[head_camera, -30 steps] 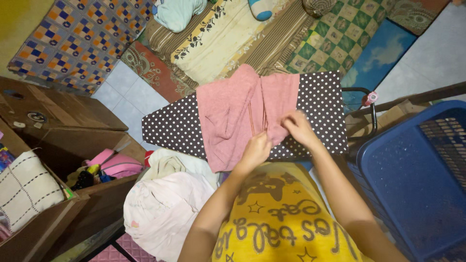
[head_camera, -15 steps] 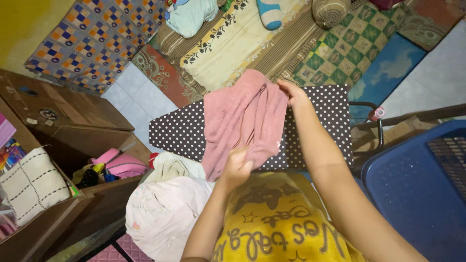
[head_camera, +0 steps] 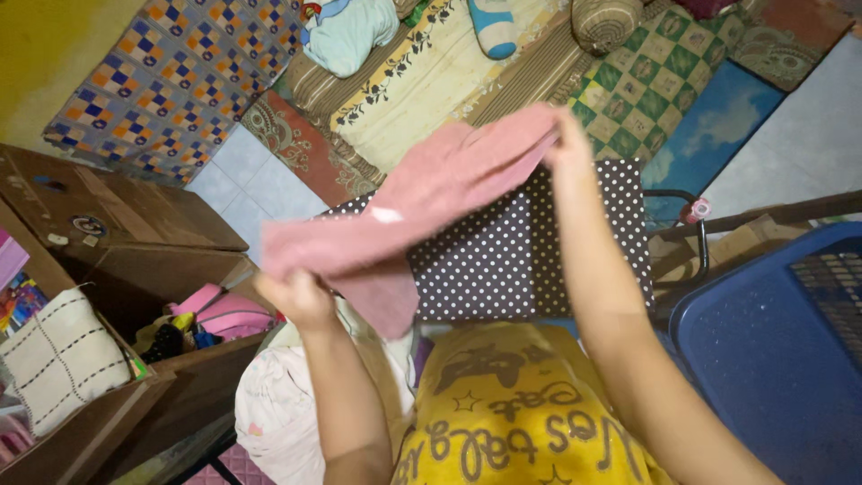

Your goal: The person folds a pink towel on a polka-dotted ironing board. They smooth and align the towel, fold it multiple times into a compact rectangle, and place it into a blue laundry basket.

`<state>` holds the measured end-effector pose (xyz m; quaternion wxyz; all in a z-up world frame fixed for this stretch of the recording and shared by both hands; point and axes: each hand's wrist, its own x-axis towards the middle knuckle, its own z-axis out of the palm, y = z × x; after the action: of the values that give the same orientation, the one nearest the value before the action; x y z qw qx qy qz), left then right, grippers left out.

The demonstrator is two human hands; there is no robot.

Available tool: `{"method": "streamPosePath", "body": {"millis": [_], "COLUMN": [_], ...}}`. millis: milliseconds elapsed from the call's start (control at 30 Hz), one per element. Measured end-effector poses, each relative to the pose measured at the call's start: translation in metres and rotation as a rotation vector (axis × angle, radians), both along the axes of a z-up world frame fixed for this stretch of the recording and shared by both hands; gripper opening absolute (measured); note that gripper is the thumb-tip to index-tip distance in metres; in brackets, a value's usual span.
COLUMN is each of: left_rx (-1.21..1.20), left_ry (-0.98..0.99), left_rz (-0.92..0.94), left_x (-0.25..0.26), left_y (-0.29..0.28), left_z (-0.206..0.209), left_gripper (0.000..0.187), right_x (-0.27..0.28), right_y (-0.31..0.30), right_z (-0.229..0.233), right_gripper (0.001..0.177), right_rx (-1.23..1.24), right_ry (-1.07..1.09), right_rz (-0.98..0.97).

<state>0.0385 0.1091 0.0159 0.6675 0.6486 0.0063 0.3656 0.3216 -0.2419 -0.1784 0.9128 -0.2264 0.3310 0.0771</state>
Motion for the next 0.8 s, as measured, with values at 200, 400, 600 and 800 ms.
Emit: {"method": "streamPosePath", "body": {"millis": [200,400,600,800], "left_rx": [-0.277,-0.357,0.636,0.725], "left_ry": [-0.01,0.109,0.752,1.217], "left_rz": [0.112,0.418,0.556,0.406], "left_x": [0.032,-0.006,-0.069,-0.095], "left_y": [0.072,0.115,0.104,0.091], "left_z": [-0.037,-0.157,-0.263,-0.238], "left_gripper": [0.03,0.014,0.014,0.024], "right_x": [-0.077,-0.246,-0.309,-0.287], "right_y": [-0.091,-0.074,-0.061,-0.075], "right_z": [0.104,-0.022,-0.132,-0.116], "right_gripper": [0.059,0.058,0.072,0.032], "right_rx": [0.034,-0.362,-0.943,-1.832], "right_ry": [-0.651,-0.186,0.292,-0.04], "right_rz": [0.175,0.433,0.492,0.422]}}
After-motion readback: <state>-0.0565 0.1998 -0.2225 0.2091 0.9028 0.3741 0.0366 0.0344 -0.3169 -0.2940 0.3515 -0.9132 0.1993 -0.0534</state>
